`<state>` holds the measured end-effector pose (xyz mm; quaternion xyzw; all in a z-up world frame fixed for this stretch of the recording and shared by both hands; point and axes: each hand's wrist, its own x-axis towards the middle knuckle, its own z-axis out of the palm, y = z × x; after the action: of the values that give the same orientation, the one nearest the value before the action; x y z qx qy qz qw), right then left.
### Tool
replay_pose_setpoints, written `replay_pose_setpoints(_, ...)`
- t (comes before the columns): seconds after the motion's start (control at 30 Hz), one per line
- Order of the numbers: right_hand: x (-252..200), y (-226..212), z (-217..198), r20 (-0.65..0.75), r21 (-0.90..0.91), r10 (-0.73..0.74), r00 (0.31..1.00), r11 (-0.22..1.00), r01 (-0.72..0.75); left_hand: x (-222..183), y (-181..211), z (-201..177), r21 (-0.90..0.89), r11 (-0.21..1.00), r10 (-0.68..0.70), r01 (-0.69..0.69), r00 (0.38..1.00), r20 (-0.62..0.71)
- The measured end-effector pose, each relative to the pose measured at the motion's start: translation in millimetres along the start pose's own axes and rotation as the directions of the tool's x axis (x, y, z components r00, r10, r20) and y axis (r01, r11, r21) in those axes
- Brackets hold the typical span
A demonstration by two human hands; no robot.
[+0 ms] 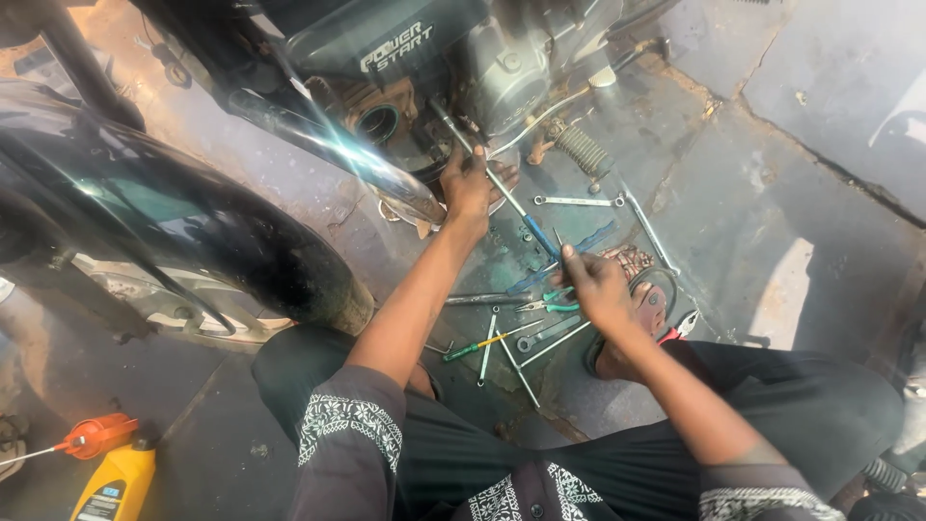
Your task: The person manipulates internal engine components on a motorcycle, handling a gear and a gasket by hand and using tools such as a wrench and a screwdriver to assemble or adjust the parts.
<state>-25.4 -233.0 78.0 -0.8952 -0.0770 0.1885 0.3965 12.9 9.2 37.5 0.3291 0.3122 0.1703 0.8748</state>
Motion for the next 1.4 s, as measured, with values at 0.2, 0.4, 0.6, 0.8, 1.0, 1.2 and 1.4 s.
replay_pose_setpoints(0.2, -18.5, -30.2, -18.7, 0.061, -0.755, -0.898, 0.435, 0.243, 0.609, 2.9, -0.6, 0.5, -0.023, 1.0, 0.0, 0.0, 1.0, -0.001)
replay_pose_setpoints(0.4, 16.6, -34.9, 4.5, 0.074, -0.542, -0.599, 0.797, 0.647, 0.536, -4.4, -15.1, -4.3, -0.063, 0.998, 0.013, -0.01, 0.999, 0.052)
replay_pose_setpoints(0.6, 44.3, -7.7, 9.1, 0.133, -0.408, -0.716, 0.685, 0.59, 0.696, -64.5, -74.6, -36.5, 0.349, 0.934, -0.171, 0.079, 0.955, 0.241)
replay_pose_setpoints(0.8, 67.0, 5.7, 17.0, 0.09, -0.429, -0.863, 0.497, 0.416, 0.802, -86.3, -71.9, -30.1, -0.068, 0.986, -0.124, 0.151, 0.944, 0.305)
replay_pose_setpoints(1.0, 78.4, 45.0, 48.7, 0.036, -0.057, -0.714, 0.7, 0.697, 0.714, -108.4, -42.4, 22.4, 0.133, 0.989, 0.073, -0.067, 0.997, -0.04)
replay_pose_setpoints(1.2, 58.4, 69.9, 94.3, 0.0, 0.123, -0.626, 0.78, 0.774, 0.621, -135.9, -23.9, 82.5, 0.586, 0.462, 0.767, -0.666, 0.632, 0.114)
replay_pose_setpoints(1.4, 58.6, 75.1, 89.7, 0.009, 0.122, -0.585, 0.811, 0.806, 0.579, -110.7, -37.7, 121.7, 0.52, 0.491, 0.699, -0.699, 0.673, 0.243)
